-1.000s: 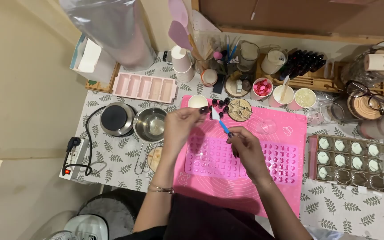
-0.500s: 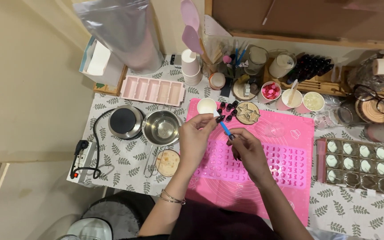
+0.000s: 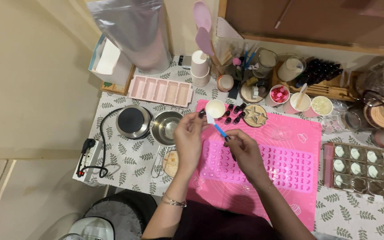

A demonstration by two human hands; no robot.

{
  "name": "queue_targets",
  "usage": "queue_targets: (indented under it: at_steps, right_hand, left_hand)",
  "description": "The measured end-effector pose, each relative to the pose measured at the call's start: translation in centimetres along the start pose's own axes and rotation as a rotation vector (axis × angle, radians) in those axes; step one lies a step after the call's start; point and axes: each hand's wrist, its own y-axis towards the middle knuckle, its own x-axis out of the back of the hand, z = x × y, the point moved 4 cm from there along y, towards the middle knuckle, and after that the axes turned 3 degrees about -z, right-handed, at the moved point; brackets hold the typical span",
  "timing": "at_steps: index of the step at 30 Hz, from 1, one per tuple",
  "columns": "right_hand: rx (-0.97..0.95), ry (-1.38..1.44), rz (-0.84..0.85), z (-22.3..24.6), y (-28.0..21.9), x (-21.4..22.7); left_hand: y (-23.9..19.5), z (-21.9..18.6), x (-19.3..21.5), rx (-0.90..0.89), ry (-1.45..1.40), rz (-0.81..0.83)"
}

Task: The person works at a craft table with pink silicone molds, small dropper bottles, and a melting pot. They use a dropper to add liquid from small bottles, wipe the dropper with a tissue, handle and reposition the silicone molds, and pour liquid from a paper cup near the melting pot.

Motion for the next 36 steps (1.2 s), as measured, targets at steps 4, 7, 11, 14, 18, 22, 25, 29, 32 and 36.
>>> queue_targets:
  at_steps: [4,7,11,14,18,22,25,29,32,36]
  right_hand:
    - [-0.025,0.006,0.036,-1.3,0.5,-0.9]
    - [-0.028,-0.016,0.098,-2.2,1.1,-2.0]
    - [-0.061,-0.066,0.128,-3.7,2.0,-3.3]
    - [-0.054,-0.095,0.116,-4.7,3.0,-3.6]
    - [-0.163,-0.176,0.002,-2.5,3.2,-3.1]
    - [0.073,-0.074,-0.049,-2.6,7.0,1.5]
    - [0.265,-0.032,-0.168,0.5,11.4,5.2]
    - [0.629,-0.047,-0.259,3.6,18.1,9.5]
    - [0.654,-0.184,-0.35,5.3,21.3,10.8]
    - [0.628,-0.365,-0.433,5.3,25.8,11.6]
  left_hand:
    - [0.4,-0.9,4.3,-0.084,0.143,-0.059]
    - [1.0,-0.2,7.5,-0.176,0.466,-0.09]
    - [2.0,2.5,10.9,-0.151,0.947,-0.183]
    - [3.0,3.8,11.6,-0.255,1.097,-0.172]
    - [2.8,3.7,10.8,-0.544,1.165,-0.089]
    - [3.2,3.1,10.2,-0.334,1.234,-0.076]
    - [3.2,2.8,10.5,-0.126,1.332,-0.068]
    - [2.6,0.8,10.6,-0.383,1.096,-0.113]
    - [2.2,1.5,11.6,-0.334,1.036,-0.122]
    - [2.2,2.0,12.3,-0.129,1.058,-0.105]
